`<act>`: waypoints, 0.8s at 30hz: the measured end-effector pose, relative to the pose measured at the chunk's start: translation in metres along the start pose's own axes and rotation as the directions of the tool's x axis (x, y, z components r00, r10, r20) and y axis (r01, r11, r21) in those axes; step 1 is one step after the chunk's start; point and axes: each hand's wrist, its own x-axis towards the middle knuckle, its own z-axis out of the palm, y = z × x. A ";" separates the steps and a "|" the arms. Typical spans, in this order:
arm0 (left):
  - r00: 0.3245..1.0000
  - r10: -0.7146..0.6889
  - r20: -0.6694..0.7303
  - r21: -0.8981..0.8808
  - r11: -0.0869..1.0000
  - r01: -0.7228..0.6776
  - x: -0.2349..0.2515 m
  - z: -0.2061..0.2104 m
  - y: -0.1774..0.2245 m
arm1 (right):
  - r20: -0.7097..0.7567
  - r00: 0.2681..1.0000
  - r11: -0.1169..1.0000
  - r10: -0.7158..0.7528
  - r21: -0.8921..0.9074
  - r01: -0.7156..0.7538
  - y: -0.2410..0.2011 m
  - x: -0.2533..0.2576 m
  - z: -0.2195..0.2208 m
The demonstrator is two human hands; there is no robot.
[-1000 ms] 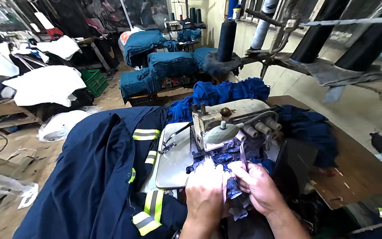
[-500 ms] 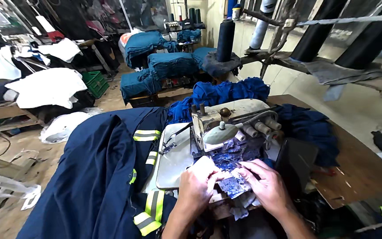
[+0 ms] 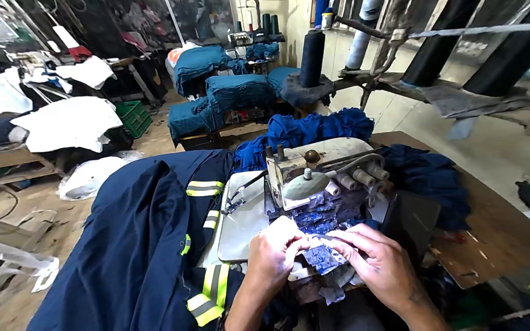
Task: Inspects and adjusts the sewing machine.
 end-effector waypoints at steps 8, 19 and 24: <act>1.000 0.009 0.001 0.005 1.000 -0.009 0.000 0.000 -0.002 | 0.021 1.000 1.000 -0.003 -0.007 0.003 0.000 0.000 -0.002; 1.000 -0.010 -0.008 -0.081 0.997 0.010 0.000 -0.004 -0.001 | 0.140 0.976 0.928 0.168 0.312 -0.205 -0.001 0.001 -0.001; 0.997 -0.024 -0.078 -0.116 0.993 0.015 0.002 -0.003 -0.004 | 0.268 0.913 0.810 0.308 0.429 -0.400 -0.008 0.005 0.010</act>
